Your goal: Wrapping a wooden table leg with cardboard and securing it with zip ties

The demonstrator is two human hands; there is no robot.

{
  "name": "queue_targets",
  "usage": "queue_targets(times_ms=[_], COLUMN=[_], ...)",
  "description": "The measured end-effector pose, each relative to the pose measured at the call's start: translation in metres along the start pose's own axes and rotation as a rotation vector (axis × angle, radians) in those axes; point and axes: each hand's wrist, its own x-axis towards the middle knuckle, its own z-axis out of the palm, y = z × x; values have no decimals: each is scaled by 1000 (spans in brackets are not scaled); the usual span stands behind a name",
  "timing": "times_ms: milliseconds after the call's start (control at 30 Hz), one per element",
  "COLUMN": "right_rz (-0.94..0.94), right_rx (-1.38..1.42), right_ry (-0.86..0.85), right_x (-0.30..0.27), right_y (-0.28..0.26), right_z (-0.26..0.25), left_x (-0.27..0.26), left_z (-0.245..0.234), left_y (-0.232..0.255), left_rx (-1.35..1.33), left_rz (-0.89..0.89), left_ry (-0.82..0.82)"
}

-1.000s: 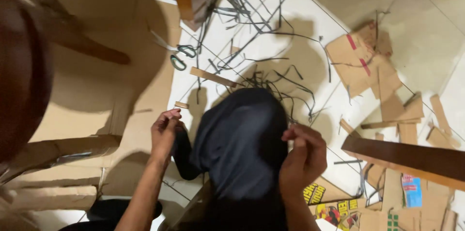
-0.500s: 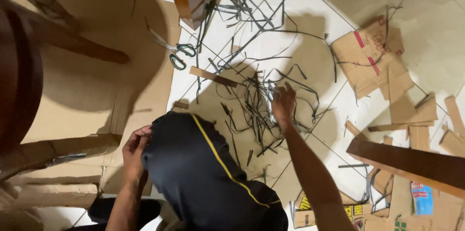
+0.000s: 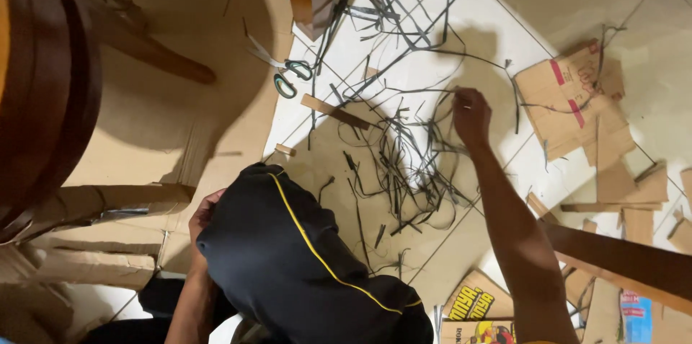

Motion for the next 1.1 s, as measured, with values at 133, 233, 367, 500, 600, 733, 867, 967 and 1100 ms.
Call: queue_targets(times_ms=[133, 233, 367, 500, 600, 733, 867, 967, 1100], right_rz=[-1, 1, 78, 38, -4, -175, -160, 47, 211], right_rx=[298, 483, 606, 641, 675, 162, -216, -141, -153], right_ry=[65, 150, 172, 163, 252, 358, 223, -60, -244], right_x=[-18, -38, -58, -68, -62, -49, -113, -158, -180], right_y=[-73, -120, -165, -198, -181, -40, -23, -30, -11], right_z=[-55, -84, -104, -116, -111, -57, 9, 52, 105], left_x=[1, 7, 32, 40, 39, 32, 9, -11, -20], left_z=[1, -4, -35, -65, -75, -114, -128, -135, -154], left_y=[-7, -18, -77, -112, -116, -93, -91, -94, -100], left_rx=[2, 5, -1, -8, -8, -7, 1, 15, 27], left_rz=[12, 20, 34, 39, 37, 33, 27, 18, 18], left_ry=[-22, -30, -29, -10, -10, -12, 3, 7, 4])
